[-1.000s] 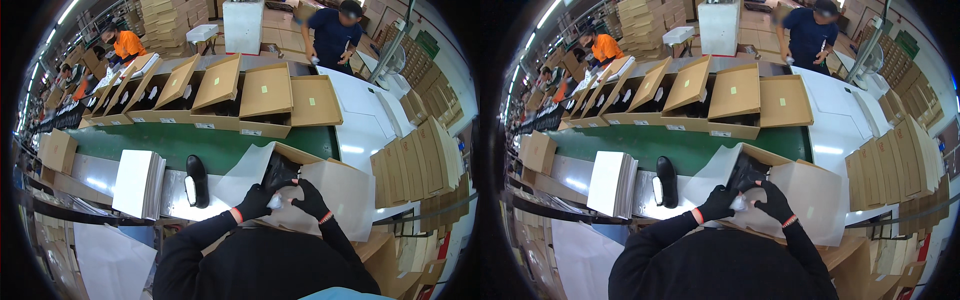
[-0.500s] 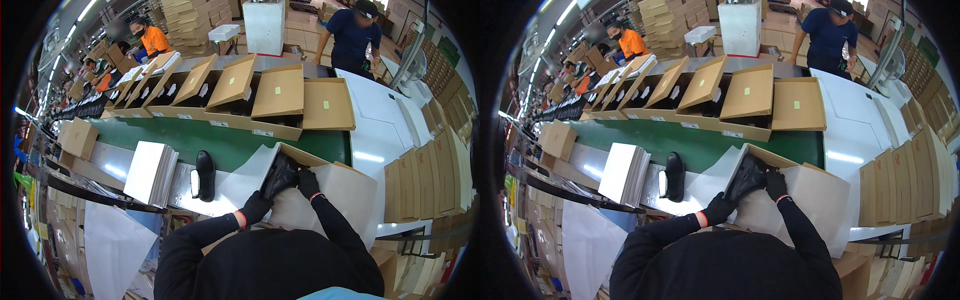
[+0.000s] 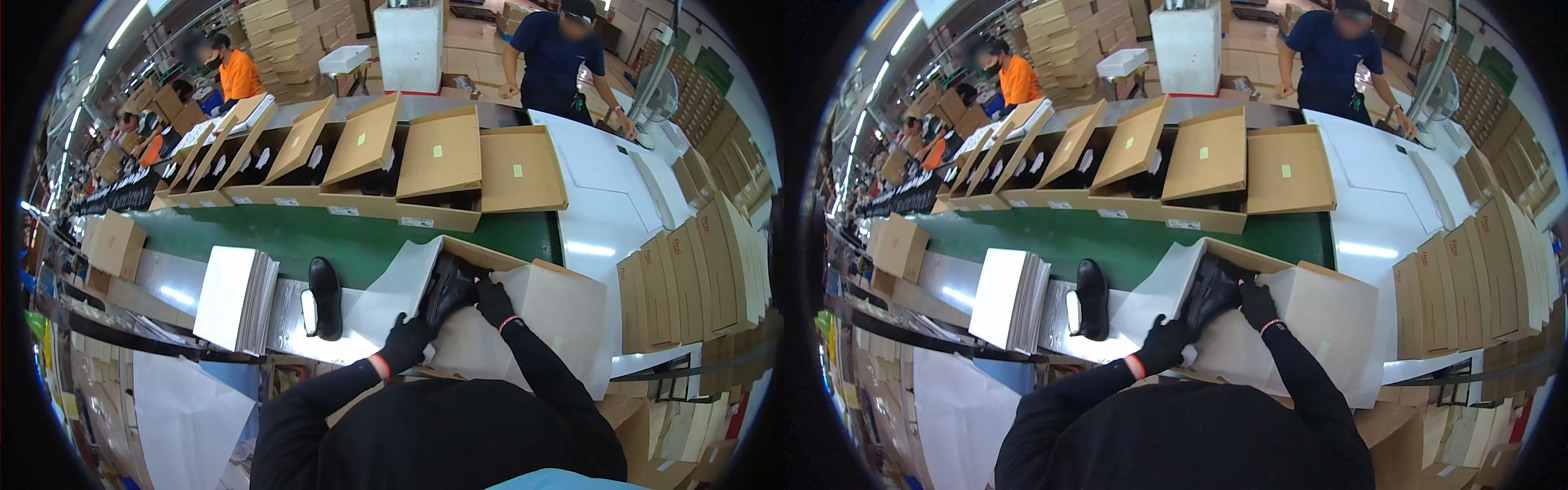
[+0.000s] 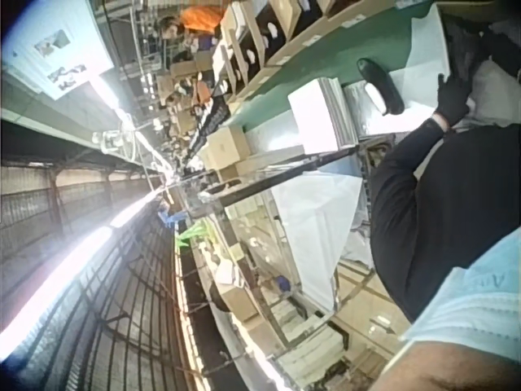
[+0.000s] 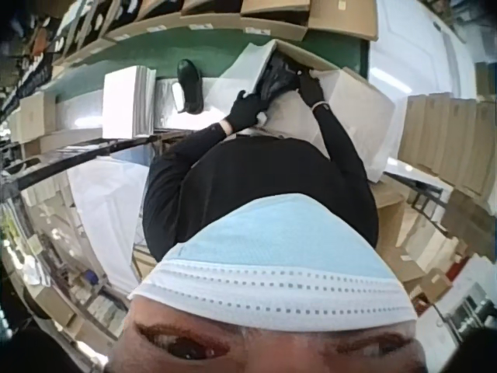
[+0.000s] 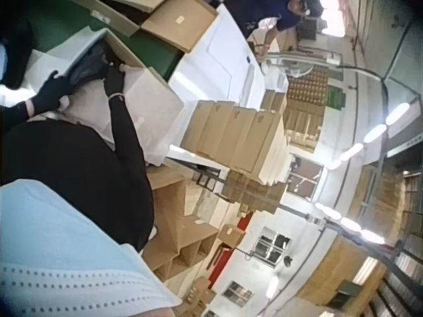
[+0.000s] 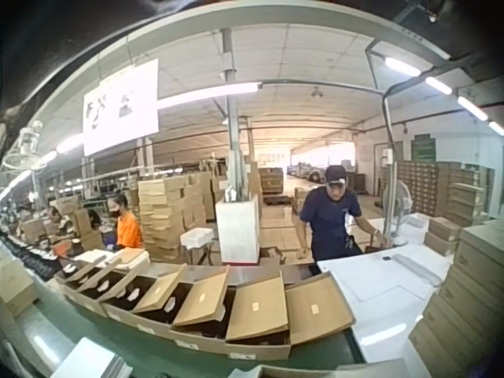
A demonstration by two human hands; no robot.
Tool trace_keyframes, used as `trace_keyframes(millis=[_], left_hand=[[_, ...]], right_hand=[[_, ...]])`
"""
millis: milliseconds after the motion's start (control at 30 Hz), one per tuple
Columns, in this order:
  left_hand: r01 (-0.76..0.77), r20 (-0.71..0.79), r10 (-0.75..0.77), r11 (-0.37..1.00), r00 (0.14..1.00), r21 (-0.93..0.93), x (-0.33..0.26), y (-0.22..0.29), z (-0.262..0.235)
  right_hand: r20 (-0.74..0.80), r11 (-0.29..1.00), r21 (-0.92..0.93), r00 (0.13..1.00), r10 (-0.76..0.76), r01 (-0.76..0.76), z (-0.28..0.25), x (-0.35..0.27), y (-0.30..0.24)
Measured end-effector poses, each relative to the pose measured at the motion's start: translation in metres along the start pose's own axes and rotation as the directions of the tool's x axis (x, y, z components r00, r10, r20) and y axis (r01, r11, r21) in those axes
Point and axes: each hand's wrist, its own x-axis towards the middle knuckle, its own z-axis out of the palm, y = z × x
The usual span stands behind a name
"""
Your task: The person places white tissue paper into a cardboard box, inserts a black shoe, adds a white shoe insert, and closes the box. This process is repeated for multiple pairs of shoes on a factory assembly line.
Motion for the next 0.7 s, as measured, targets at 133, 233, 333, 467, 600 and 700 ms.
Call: trace_keyframes(millis=[133,233,333,467,600,700], left_hand=[[0.262,-0.496,-0.314,0.949,0.809,-0.174,-0.01,-0.06,0.004],[0.455,-0.345,-0.509,0.86,0.788,-0.229,-0.034,-0.099,0.055],[0.619,-0.141,-0.627,0.779,0.766,-0.101,-0.075,-0.1,0.115],[0.498,-0.264,-0.501,0.863,0.824,-0.086,-0.09,-0.106,0.131],[0.464,-0.285,-0.577,0.802,0.766,-0.376,-0.065,-0.102,0.071],[0.207,-0.408,-0.443,0.838,0.798,-0.505,-0.021,-0.051,-0.013]], right_hand=[[-0.283,0.988,0.074,0.953,-0.108,0.134,-0.011,-0.032,-0.017],[-0.369,0.955,0.266,0.929,-0.027,0.134,-0.018,-0.072,-0.035],[-0.377,0.94,0.313,0.926,-0.008,0.136,-0.046,-0.105,-0.078],[-0.311,0.902,0.428,0.946,0.088,0.057,-0.057,-0.129,-0.104],[-0.248,0.861,0.508,0.962,0.118,0.025,-0.062,-0.133,-0.108],[-0.344,0.867,0.494,0.93,0.128,0.064,-0.099,-0.116,-0.11]])
